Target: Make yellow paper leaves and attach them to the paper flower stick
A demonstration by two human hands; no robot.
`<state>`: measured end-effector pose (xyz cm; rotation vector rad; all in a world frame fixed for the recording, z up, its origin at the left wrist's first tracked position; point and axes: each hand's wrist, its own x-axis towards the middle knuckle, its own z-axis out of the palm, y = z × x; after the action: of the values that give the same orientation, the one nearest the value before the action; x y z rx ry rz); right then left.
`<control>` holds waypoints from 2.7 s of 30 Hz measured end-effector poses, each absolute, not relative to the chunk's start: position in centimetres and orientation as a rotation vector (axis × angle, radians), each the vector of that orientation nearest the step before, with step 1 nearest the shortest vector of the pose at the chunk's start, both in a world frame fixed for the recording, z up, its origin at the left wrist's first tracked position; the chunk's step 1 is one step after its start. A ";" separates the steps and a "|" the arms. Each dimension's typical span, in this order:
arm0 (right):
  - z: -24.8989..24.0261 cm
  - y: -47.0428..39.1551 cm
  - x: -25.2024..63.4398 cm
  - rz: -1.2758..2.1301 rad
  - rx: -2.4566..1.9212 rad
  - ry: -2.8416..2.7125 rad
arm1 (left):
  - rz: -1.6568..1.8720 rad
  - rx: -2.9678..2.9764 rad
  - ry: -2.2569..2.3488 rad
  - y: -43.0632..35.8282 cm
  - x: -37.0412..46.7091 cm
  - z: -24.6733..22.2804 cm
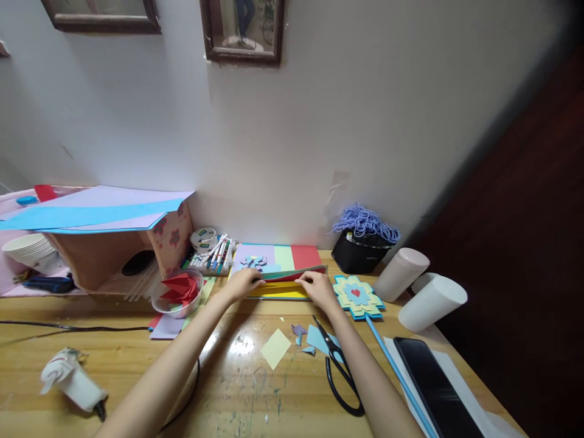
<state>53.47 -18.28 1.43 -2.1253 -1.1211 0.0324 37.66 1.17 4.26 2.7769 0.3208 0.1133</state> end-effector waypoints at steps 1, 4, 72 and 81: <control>1.5 -18.3 53.4 0.020 -2.128 -1.138 | 0.116 2.795 0.337 1.1 37.8 4.2; 2.1 -18.5 53.1 -0.008 -2.112 -1.228 | 0.125 2.845 0.398 0.9 38.1 4.1; -0.5 -16.1 43.7 -0.198 -2.392 -1.900 | 0.200 3.085 0.288 2.0 40.6 8.1; -0.6 -16.6 47.2 -0.233 -2.033 -2.261 | 0.200 3.164 0.218 1.5 39.6 8.0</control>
<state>47.23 -16.57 -0.57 -2.0326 -2.2614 -0.2327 39.58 1.55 8.00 3.1637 0.2183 0.1997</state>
